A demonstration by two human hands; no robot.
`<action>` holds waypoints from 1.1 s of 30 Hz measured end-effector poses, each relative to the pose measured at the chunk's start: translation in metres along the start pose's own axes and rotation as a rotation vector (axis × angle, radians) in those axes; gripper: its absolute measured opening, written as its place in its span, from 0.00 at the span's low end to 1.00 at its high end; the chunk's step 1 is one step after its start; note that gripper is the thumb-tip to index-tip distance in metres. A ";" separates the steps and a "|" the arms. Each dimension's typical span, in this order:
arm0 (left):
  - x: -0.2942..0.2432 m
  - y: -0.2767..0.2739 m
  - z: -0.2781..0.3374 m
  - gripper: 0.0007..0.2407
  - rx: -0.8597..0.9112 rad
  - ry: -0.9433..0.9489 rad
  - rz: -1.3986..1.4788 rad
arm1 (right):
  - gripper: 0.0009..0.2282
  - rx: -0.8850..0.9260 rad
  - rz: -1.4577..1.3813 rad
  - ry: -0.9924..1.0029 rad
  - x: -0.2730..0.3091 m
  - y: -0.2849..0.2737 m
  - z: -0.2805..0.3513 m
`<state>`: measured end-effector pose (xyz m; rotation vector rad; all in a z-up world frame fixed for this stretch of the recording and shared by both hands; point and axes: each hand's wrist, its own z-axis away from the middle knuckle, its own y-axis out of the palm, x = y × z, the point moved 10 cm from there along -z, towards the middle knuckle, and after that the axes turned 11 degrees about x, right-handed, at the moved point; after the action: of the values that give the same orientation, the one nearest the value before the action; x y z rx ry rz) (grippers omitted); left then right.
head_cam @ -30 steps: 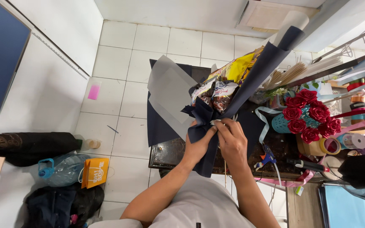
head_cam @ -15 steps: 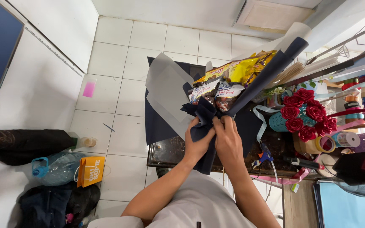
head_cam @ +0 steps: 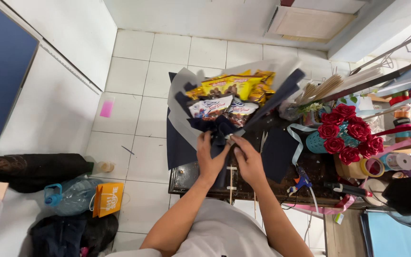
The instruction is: The person wraps a bouquet of snack packets in dark blue paper using scissors and a hot glue gun. They cut the paper, apply glue to secure the layers, and fold the paper around the snacks to create a finished gift arrangement.
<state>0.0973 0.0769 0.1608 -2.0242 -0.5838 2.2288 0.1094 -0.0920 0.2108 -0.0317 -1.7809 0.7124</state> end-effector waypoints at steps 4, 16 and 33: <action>0.025 0.003 -0.012 0.31 -0.019 0.090 -0.104 | 0.24 0.106 -0.738 0.341 -0.045 0.053 0.006; 0.144 0.063 0.024 0.25 0.168 -0.082 -0.604 | 0.34 -0.062 -1.224 0.720 -0.239 0.155 0.090; 0.162 0.048 0.036 0.09 0.192 0.254 -0.509 | 0.64 0.049 -0.118 0.565 -0.140 0.103 0.059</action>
<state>0.0513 0.0740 -0.0059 -1.7746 -0.7251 1.6422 0.0716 -0.0866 0.0313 -0.0853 -1.2138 0.5894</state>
